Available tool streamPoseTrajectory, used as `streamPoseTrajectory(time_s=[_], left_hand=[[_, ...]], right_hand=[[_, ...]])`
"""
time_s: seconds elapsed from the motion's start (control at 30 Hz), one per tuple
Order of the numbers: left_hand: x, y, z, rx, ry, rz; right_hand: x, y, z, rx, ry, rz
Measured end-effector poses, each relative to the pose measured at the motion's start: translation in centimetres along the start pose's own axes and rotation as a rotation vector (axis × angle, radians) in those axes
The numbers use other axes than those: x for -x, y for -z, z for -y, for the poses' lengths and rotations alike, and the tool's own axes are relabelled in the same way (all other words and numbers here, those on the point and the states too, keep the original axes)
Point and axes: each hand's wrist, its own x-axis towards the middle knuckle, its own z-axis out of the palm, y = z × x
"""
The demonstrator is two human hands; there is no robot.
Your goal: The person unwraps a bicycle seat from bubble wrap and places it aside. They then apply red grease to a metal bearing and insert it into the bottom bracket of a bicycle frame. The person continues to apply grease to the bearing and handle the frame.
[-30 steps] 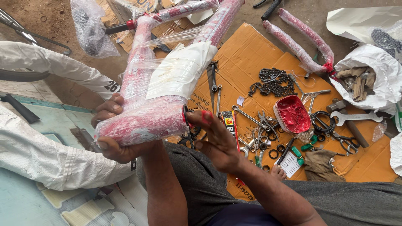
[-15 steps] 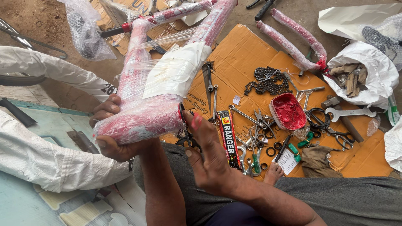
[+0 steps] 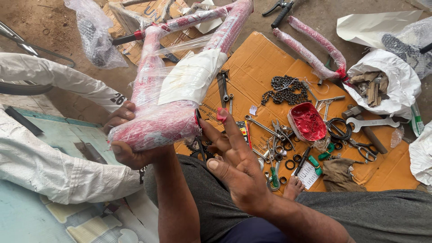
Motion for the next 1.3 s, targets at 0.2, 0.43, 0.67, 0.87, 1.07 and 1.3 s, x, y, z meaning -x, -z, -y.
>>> streamPoseTrajectory(time_s=[0.2,0.43,0.67,0.87,1.07,1.3], left_hand=[[0.2,-0.4,-0.2,0.063,0.04,0.032],[1.1,-0.5,0.6,0.074,-0.018,0.065],[6.7,-2.4,1.2,0.147,0.432,-0.102],[14.0,-1.8,2.7,0.297,1.042,-0.141],[24.1,4.0,9.6,0.051,1.375,-0.313],[30.9,12.5,16.1,-0.296,1.467,-0.222]], right_hand=[[-0.6,0.2,3.5,-0.126,-0.12,-0.021],[-1.0,0.7,2.0,0.669,0.15,-0.169],[0.5,2.6,2.1,0.865,0.312,-0.075],[4.6,11.0,5.2,0.473,0.206,-0.316],[11.7,21.1,6.9,0.136,0.229,-0.579],[16.3,28.2,5.3,0.052,0.249,-0.834]])
